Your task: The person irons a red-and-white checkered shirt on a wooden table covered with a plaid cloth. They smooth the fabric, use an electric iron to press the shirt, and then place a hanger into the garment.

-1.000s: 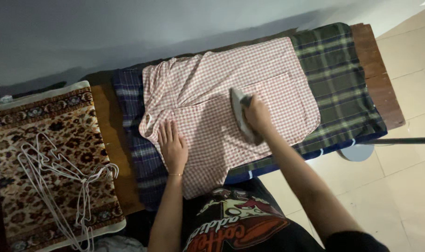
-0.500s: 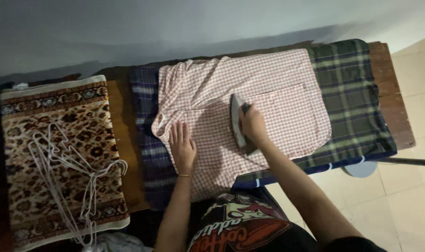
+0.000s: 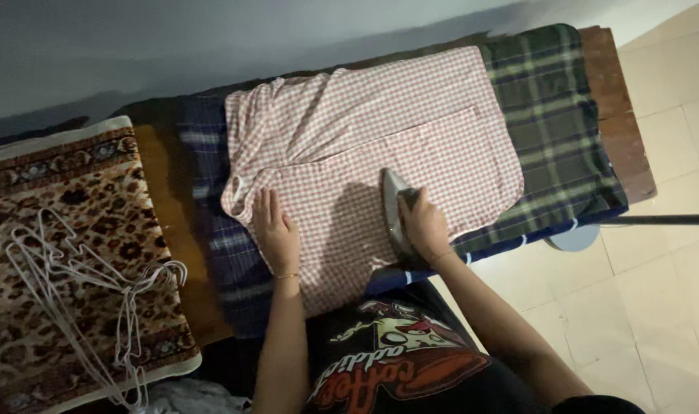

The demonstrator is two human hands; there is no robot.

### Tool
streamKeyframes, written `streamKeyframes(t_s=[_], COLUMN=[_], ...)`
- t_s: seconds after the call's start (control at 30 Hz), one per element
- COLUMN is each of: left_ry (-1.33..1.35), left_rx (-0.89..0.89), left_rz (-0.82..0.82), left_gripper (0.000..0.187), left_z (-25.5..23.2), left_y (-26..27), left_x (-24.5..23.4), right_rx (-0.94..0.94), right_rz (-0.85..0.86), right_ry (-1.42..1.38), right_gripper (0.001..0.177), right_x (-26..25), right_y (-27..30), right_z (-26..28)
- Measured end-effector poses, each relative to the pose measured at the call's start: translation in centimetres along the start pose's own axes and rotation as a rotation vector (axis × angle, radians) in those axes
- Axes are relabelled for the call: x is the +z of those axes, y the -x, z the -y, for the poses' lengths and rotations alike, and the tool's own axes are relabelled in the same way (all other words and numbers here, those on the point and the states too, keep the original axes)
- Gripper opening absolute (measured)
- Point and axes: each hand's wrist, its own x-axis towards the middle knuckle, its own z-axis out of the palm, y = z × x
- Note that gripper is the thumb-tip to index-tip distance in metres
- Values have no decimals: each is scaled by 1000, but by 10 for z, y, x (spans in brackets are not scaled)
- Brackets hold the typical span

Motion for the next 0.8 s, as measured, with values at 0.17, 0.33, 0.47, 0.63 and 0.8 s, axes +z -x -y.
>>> streamKeyframes(t_s=[0.17, 0.33, 0.47, 0.63, 0.8], left_ry=[-36, -55, -73, -56, 426], left_rx=[18, 68, 71, -27, -366], left_rz=[5, 16, 27, 84, 388], left_gripper=[58, 59, 54, 51, 43], left_z=[1, 5, 6, 7, -77], left_y=[0, -1, 3, 0, -35], left_x=[3, 4, 8, 9, -12], right_rx=[-8, 48, 147, 216, 52], right_rz=[-93, -171, -234, -305, -270], right_ry=[-23, -34, -80, -94, -8], right_gripper=[55, 55, 53, 57, 59], right_x=[-15, -32, -53, -88, -77], right_y=[-49, -111, -139, -150, -140], right_z=[-28, -36, -78, -144, -158])
